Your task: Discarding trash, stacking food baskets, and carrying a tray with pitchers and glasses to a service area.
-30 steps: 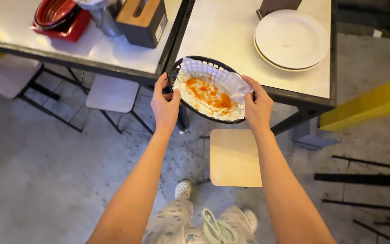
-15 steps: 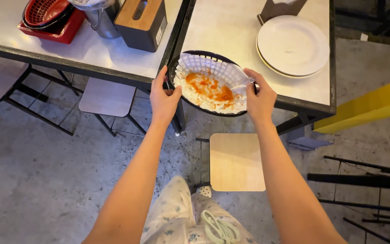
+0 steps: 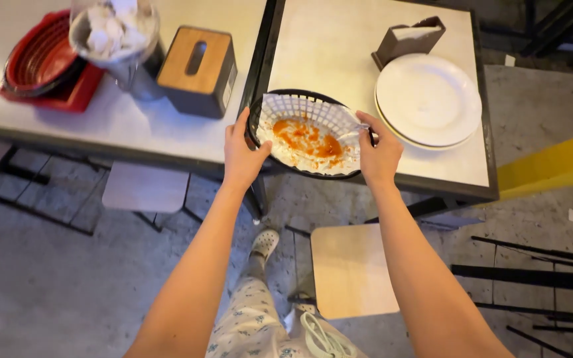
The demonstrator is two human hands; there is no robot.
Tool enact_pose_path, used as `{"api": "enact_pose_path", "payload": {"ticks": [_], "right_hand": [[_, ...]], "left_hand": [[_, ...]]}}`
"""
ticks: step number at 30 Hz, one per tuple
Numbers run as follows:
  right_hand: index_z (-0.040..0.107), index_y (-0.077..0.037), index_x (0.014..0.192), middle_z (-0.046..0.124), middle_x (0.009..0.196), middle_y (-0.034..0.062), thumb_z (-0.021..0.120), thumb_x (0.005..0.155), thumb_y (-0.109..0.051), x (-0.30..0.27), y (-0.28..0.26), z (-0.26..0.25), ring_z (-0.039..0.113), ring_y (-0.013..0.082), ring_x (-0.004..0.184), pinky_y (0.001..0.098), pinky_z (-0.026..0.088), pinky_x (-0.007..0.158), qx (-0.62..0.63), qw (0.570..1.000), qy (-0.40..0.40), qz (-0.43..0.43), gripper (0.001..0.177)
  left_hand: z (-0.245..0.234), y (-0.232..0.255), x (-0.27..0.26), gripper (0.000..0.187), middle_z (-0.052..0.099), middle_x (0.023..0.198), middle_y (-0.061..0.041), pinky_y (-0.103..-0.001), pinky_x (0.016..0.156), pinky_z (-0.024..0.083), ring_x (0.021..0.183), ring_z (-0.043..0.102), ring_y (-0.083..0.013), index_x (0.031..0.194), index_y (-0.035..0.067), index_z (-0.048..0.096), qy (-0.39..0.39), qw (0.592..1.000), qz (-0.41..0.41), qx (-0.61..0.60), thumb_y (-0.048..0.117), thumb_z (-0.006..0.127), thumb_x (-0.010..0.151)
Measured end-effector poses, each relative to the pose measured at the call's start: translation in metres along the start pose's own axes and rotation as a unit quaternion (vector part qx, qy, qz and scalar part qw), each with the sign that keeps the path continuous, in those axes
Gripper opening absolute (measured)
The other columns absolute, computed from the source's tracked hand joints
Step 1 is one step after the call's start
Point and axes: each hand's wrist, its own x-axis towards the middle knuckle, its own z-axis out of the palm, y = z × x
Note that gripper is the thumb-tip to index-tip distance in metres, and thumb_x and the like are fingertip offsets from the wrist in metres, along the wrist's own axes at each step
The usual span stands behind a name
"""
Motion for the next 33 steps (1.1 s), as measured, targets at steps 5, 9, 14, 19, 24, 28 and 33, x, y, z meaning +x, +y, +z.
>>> {"api": "enact_pose_path", "payload": {"ticks": [5, 9, 14, 19, 24, 28, 33], "right_hand": [[0.076, -0.021, 0.123, 0.077, 0.100, 0.0032, 0.069, 0.094, -0.006, 0.035, 0.007, 0.045, 0.058, 0.0080, 0.067, 0.0258, 0.051, 0.066, -0.004, 1.000, 0.017, -0.008, 0.033], [0.077, -0.021, 0.121, 0.078, 0.101, 0.0008, 0.069, 0.094, -0.008, 0.058, 0.000, 0.070, 0.055, 0.0083, 0.061, 0.0257, 0.049, 0.064, -0.005, 0.999, 0.017, 0.036, 0.031], [0.079, -0.023, 0.122, 0.076, 0.088, 0.0081, 0.070, 0.096, -0.010, 0.080, 0.012, 0.086, 0.052, 0.0115, 0.063, 0.0277, 0.048, 0.065, -0.043, 0.996, 0.035, 0.071, 0.031], [0.079, -0.021, 0.123, 0.073, 0.124, 0.0093, 0.071, 0.101, -0.008, 0.082, 0.050, 0.095, 0.069, 0.0162, 0.109, 0.0312, 0.057, 0.092, -0.025, 0.993, 0.082, -0.078, 0.027], [0.083, -0.021, 0.105, 0.072, 0.125, 0.0046, 0.074, 0.089, -0.007, 0.072, 0.011, 0.089, 0.054, 0.0291, 0.105, 0.0381, 0.049, 0.093, -0.215, 0.967, 0.095, -0.096, 0.024], [0.081, -0.018, 0.108, 0.072, 0.114, 0.0017, 0.072, 0.093, -0.010, 0.066, 0.020, 0.078, 0.057, 0.0278, 0.110, 0.0386, 0.050, 0.096, -0.195, 0.978, 0.037, -0.056, 0.019], [0.077, -0.015, 0.118, 0.065, 0.133, 0.0058, 0.081, 0.087, -0.022, 0.060, 0.016, 0.059, 0.053, 0.0313, 0.123, 0.0437, 0.047, 0.102, -0.166, 0.982, -0.066, -0.060, 0.032]], "left_hand": [[-0.014, -0.018, 0.059, 0.111, 0.048, 0.133, -0.024, -0.043, 0.104, 0.047, 0.121, 0.054, -0.0400, 0.160, 0.009, 0.024, -0.050, 0.995, 0.069, 0.042, 0.010, 0.089, 0.070], [-0.022, -0.011, 0.104, 0.129, 0.045, 0.137, -0.026, -0.043, 0.103, 0.047, 0.122, 0.054, -0.0437, 0.162, 0.015, 0.006, -0.139, 0.985, 0.010, 0.098, 0.015, 0.091, 0.065], [-0.019, -0.005, 0.148, 0.133, 0.048, 0.136, -0.027, -0.047, 0.098, 0.050, 0.121, 0.055, -0.0458, 0.163, 0.021, 0.000, -0.220, 0.953, 0.003, 0.209, 0.024, 0.093, 0.068], [-0.003, 0.006, 0.164, 0.132, 0.054, 0.131, -0.022, -0.050, 0.091, 0.053, 0.113, 0.062, -0.0437, 0.164, 0.032, 0.000, -0.297, 0.902, -0.008, 0.313, 0.033, 0.093, 0.070], [0.013, 0.010, 0.167, 0.120, 0.050, 0.135, -0.020, -0.049, 0.086, 0.056, 0.111, 0.065, -0.0403, 0.165, 0.039, 0.006, -0.306, 0.885, -0.025, 0.351, 0.028, 0.088, 0.078], [0.019, 0.014, 0.166, 0.117, 0.041, 0.145, -0.016, -0.047, 0.082, 0.058, 0.118, 0.058, -0.0382, 0.164, 0.038, 0.008, -0.291, 0.889, 0.033, 0.353, 0.018, 0.085, 0.078], [0.030, -0.017, 0.165, 0.096, 0.032, 0.156, -0.018, -0.046, 0.095, 0.054, 0.124, 0.056, -0.0396, 0.162, 0.035, 0.026, -0.276, 0.920, 0.084, 0.267, 0.024, 0.082, 0.085]]}}
